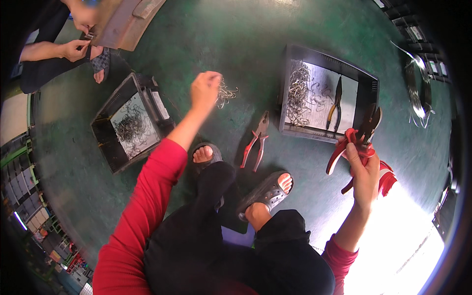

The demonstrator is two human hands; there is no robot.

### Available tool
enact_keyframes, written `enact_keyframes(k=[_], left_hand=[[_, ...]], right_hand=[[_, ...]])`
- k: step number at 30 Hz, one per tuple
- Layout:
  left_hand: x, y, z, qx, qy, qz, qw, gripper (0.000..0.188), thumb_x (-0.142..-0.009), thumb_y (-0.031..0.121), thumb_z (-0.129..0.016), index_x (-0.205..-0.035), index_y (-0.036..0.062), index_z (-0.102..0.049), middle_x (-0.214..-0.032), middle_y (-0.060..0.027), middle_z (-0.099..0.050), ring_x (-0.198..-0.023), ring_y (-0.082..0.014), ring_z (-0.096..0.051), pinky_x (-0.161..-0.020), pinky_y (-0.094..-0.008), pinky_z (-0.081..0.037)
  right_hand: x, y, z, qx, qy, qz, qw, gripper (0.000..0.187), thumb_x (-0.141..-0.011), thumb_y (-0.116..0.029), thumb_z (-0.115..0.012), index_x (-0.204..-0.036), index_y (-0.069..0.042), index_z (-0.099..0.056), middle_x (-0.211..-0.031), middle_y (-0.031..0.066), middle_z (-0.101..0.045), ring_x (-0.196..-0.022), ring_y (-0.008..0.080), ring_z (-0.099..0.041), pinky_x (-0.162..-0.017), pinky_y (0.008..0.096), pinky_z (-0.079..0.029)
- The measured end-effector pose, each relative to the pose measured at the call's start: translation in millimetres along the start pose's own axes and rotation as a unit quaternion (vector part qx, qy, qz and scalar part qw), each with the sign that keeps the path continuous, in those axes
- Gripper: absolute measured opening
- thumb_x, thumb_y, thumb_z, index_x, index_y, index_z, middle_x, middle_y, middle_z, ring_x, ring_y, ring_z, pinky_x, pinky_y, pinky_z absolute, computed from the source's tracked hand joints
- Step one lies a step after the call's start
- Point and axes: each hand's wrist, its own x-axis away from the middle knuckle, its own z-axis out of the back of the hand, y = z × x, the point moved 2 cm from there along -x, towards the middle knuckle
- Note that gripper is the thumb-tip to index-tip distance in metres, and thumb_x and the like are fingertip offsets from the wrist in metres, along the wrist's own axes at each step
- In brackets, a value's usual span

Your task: The person uses pliers to bend small metal wires into looped shapes and places them into a black tray. The person repeatedly picks up wire pieces, bends them with pliers, and deposits the finished pieces into the tray.

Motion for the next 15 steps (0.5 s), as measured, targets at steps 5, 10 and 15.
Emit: enact_keyframes(k=[5,10,15], left_hand=[[-36,-52,7,-0.102,-0.019,-0.106,0.989,0.01,-0.084,0.013,-0.066,-0.092,0.0085,-0.07,-0.09,-0.0086,-0.066,-0.087,-0.0248,-0.064,-0.078,-0.0355,-0.05],[-25,-34,-15,-0.151,-0.103,-0.243,0.953,0.006,-0.08,0.013,-0.068,-0.086,0.0116,-0.069,-0.092,-0.0043,-0.063,-0.093,-0.0263,-0.057,-0.08,-0.0375,-0.048],[-4,-24,-34,-0.229,-0.13,-0.265,0.928,0.012,-0.075,0.019,-0.075,-0.082,0.0126,-0.067,-0.095,0.0005,-0.06,-0.099,-0.0223,-0.054,-0.081,-0.0383,-0.043]], right_hand=[[-3,6,-6,0.029,-0.012,-0.002,1.0,0.028,-0.094,-0.022,-0.062,-0.113,-0.002,-0.062,-0.093,0.0053,-0.067,-0.082,0.0093,-0.058,-0.072,0.0244,-0.046],[-6,8,-12,0.046,-0.007,0.012,0.999,0.03,-0.093,-0.027,-0.064,-0.111,-0.004,-0.063,-0.073,-0.0008,-0.062,-0.052,0.0045,-0.042,-0.043,0.0218,-0.031],[-4,7,-15,0.055,-0.015,-0.005,0.998,0.029,-0.092,-0.027,-0.063,-0.11,-0.004,-0.063,-0.072,-0.0012,-0.061,-0.054,0.0042,-0.042,-0.045,0.0227,-0.032]])
